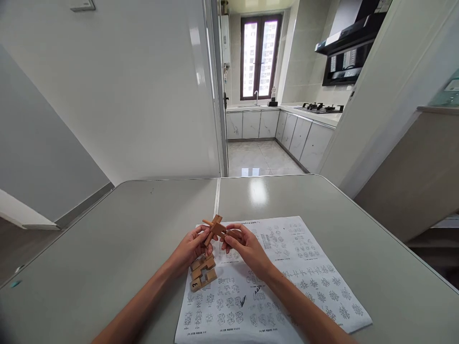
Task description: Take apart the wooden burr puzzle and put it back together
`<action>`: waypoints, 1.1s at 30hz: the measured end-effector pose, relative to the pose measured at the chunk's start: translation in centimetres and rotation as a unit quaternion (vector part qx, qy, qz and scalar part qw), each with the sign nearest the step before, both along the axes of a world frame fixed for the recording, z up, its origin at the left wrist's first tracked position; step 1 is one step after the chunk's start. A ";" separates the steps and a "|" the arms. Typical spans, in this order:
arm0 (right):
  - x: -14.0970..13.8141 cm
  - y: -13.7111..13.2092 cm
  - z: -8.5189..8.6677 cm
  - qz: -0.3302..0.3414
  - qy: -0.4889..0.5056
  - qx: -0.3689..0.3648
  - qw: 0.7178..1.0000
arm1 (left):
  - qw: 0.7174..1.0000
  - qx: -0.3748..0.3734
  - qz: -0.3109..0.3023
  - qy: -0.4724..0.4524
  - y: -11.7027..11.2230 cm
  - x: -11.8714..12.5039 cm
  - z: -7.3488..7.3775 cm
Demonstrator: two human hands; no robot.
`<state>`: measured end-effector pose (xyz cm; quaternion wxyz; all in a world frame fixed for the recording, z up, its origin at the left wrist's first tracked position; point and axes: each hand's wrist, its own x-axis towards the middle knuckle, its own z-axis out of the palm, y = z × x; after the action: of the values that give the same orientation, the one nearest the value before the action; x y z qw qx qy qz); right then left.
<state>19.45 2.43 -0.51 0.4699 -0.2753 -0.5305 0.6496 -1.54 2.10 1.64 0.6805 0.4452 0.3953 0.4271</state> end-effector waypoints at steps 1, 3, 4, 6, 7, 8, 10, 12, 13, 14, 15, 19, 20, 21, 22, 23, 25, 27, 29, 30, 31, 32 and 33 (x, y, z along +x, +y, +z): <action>0.0 0.1 -0.1 0.003 0.007 -0.004 1.000 | 1.000 -0.002 -0.001 -0.001 0.0 0.0 0.0; -0.1 0.1 -0.3 0.010 0.013 -0.013 1.000 | 1.000 -0.006 -0.004 -0.004 -0.1 0.0 0.1; -0.1 0.2 -0.4 0.015 0.014 -0.016 1.000 | 1.000 -0.007 -0.006 -0.007 -0.1 0.0 0.2; 0.0 0.2 -0.4 0.026 0.021 -0.025 0.999 | 1.000 -0.008 -0.010 -0.018 -0.2 0.0 0.3; 0.0 0.1 -0.4 0.034 0.027 -0.030 0.999 | 1.000 -0.010 -0.012 -0.026 -0.1 0.0 0.3; 0.1 0.1 -0.3 0.041 0.034 -0.037 0.998 | 0.999 -0.012 -0.013 -0.034 -0.1 0.0 0.3; 0.1 0.0 -0.1 0.060 0.049 -0.049 0.996 | 0.998 -0.019 -0.016 -0.051 -0.1 -0.1 0.3; 0.1 0.0 0.1 0.077 0.064 -0.055 0.993 | 0.997 -0.026 -0.028 -0.062 -0.1 -0.2 0.2; 0.1 -0.1 0.1 0.083 0.068 -0.055 0.993 | 0.997 -0.028 -0.034 -0.063 -0.1 -0.2 0.2; 0.0 -0.1 0.1 0.087 0.067 -0.053 0.993 | 0.997 -0.029 -0.039 -0.059 -0.1 -0.2 0.2; 0.0 -0.1 0.0 0.086 0.061 -0.048 0.993 | 0.998 -0.025 -0.041 -0.049 -0.1 -0.2 0.2; -0.1 -0.2 -0.2 0.052 0.004 -0.005 0.999 | 0.998 0.028 -0.046 0.039 -0.2 -0.3 0.1; -0.1 -0.2 -0.2 0.044 -0.011 0.010 0.999 | 0.996 0.044 -0.049 0.064 -0.1 -0.3 0.1; -0.1 -0.2 -0.1 0.036 -0.026 0.022 0.999 | 0.993 0.058 -0.055 0.088 -0.2 -0.3 0.0; -0.1 -0.2 -0.1 0.027 -0.039 0.033 0.998 | 0.990 0.070 -0.060 0.110 -0.2 -0.4 0.0; -0.1 -0.2 -0.1 0.016 -0.050 0.040 0.998 | 0.986 0.080 -0.065 0.128 -0.2 -0.4 0.0; -0.1 -0.1 -0.2 -0.004 -0.066 0.045 0.997 | 0.982 0.087 -0.078 0.146 -0.4 -0.3 0.1; -0.1 0.0 -0.3 -0.016 -0.072 0.040 0.996 | 0.981 0.085 -0.095 0.145 -0.7 -0.3 0.5; 0.0 0.2 -0.5 -0.017 -0.071 0.033 0.997 | 0.980 0.083 -0.107 0.143 -1.0 -0.2 1.1; 0.0 0.3 -0.6 -0.017 -0.070 0.030 0.997 | 0.980 0.086 -0.111 0.143 -1.2 -0.1 1.5; 0.1 0.3 -0.7 -0.017 -0.068 0.028 0.997 | 0.979 0.092 -0.115 0.143 -1.3 0.0 1.8; 0.1 0.4 -0.8 -0.016 -0.066 0.026 0.997 | 0.978 0.097 -0.118 0.140 -1.4 0.0 2.1; 0.1 0.4 -0.9 -0.016 -0.063 0.025 0.998 | 0.978 0.100 -0.121 0.135 -1.4 0.1 2.3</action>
<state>19.55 2.83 -1.37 0.4528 -0.3126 -0.5703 0.6099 -1.49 0.66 3.92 0.6194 0.6093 0.3821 0.3150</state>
